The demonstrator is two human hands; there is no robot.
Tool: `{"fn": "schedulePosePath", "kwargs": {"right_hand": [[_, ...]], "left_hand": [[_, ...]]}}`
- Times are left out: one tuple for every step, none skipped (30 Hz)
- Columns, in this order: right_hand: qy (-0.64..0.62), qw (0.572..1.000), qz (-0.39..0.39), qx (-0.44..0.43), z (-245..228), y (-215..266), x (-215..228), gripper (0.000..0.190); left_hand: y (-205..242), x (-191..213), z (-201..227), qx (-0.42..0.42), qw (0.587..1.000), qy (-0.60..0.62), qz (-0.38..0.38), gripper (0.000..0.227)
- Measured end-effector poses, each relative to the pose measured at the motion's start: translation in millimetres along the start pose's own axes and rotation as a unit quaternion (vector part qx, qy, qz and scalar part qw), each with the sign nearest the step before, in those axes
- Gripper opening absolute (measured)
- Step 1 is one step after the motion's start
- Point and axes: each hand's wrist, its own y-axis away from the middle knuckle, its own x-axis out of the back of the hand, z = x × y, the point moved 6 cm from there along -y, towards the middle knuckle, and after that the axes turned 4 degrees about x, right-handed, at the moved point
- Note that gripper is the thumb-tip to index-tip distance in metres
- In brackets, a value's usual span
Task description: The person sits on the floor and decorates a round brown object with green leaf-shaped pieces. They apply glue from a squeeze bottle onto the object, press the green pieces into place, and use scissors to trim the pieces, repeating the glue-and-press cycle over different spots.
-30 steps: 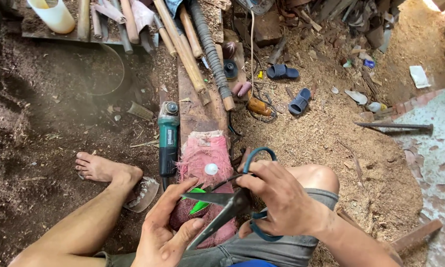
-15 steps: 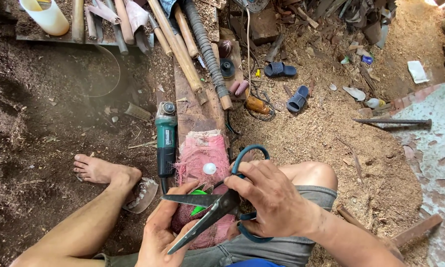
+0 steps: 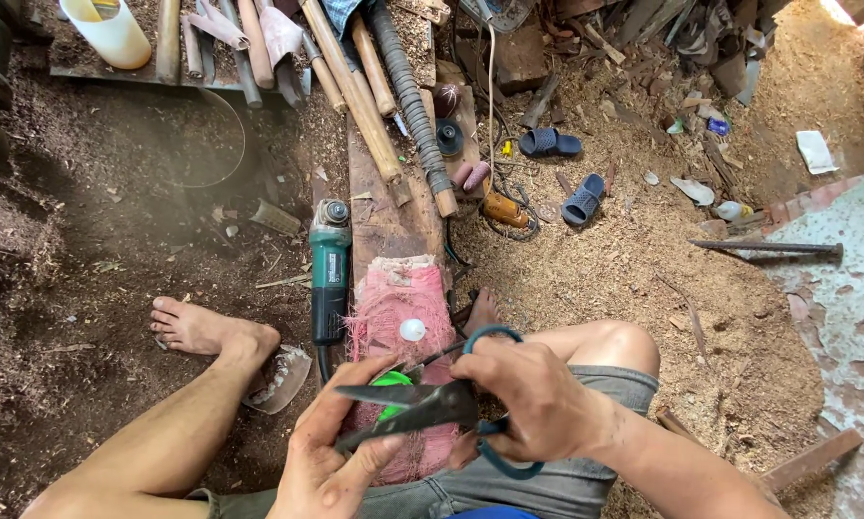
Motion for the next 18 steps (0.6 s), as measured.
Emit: {"fn": "schedulePosePath", "kwargs": {"right_hand": [[-0.034, 0.999, -0.019, -0.026, 9.3, 10.8, -8.2, 0.062], [-0.034, 0.999, -0.019, -0.026, 9.6, 13.3, -9.1, 0.062], [-0.089, 0.994, 0.010, -0.065, 14.6, 16.5, -7.6, 0.067], [-0.144, 0.983, 0.039, -0.103, 19.9, 19.2, -7.4, 0.072], [-0.145, 0.983, 0.040, -0.102, 20.1, 17.7, -8.2, 0.072], [-0.157, 0.980, 0.103, -0.067, 17.9, 15.6, -1.6, 0.073], [-0.170, 0.971, 0.164, -0.031, 15.4, 14.8, 5.0, 0.074], [-0.170, 0.971, 0.166, -0.028, 24.0, 21.5, -9.1, 0.074], [-0.172, 0.966, 0.178, -0.074, 38.6, 29.6, -22.9, 0.076], [-0.174, 0.959, 0.189, -0.120, 52.7, 38.9, -36.5, 0.078], [-0.174, 0.959, 0.190, -0.119, 60.3, 47.5, -55.3, 0.078], [-0.064, 0.977, 0.136, -0.152, 69.7, 54.9, -78.3, 0.068], [0.045, 0.979, 0.079, -0.183, 80.0, 62.8, -101.3, 0.062], [0.043, 0.980, 0.078, -0.180, 78.3, 66.3, -113.6, 0.062], [0.052, 0.987, 0.024, -0.153, 74.6, 68.2, -132.0, 0.062], [0.061, 0.989, -0.030, -0.130, 69.4, 72.5, -150.9, 0.063], [0.059, 0.989, -0.030, -0.130, 68.8, 73.5, -165.6, 0.063], [0.067, 0.989, -0.067, -0.110, 67.1, 74.3, -183.5, 0.063]], "left_hand": [[0.7, 0.9, -0.9, 0.012, 1.000, 0.021, 0.003, 0.059], [2.0, 0.1, 1.3, 0.012, 1.000, 0.021, 0.002, 0.059], [3.4, -1.0, 3.7, 0.010, 0.997, 0.077, -0.003, 0.060], [4.7, -1.0, 6.4, 0.008, 0.991, 0.132, -0.008, 0.061], [4.2, 1.9, 3.8, 0.007, 0.991, 0.131, -0.007, 0.061], [4.6, 4.5, 5.3, -0.025, 0.993, 0.111, -0.013, 0.063], [5.4, 6.9, 6.9, -0.058, 0.994, 0.092, -0.020, 0.065], [5.5, 9.6, 3.6, -0.060, 0.994, 0.089, -0.019, 0.065], [6.3, 12.2, 4.1, -0.094, 0.993, 0.067, -0.016, 0.065], [7.5, 14.0, 4.4, -0.127, 0.991, 0.046, -0.014, 0.066], [7.6, 14.3, 1.8, -0.129, 0.991, 0.045, -0.015, 0.066], [8.8, 15.9, 2.7, -0.160, 0.987, 0.033, -0.007, 0.066], [10.3, 17.5, 3.2, -0.191, 0.981, 0.021, 0.002, 0.067], [10.5, 17.0, 3.3, -0.191, 0.981, 0.019, 0.005, 0.067], [11.5, 15.5, 5.0, -0.208, 0.978, 0.001, 0.003, 0.065], [12.4, 13.6, 6.4, -0.224, 0.975, -0.015, -0.001, 0.063], [12.8, 14.4, 1.8, -0.222, 0.975, -0.016, -0.002, 0.063], [13.2, 13.2, -1.4, -0.235, 0.972, -0.024, -0.011, 0.063]]}}
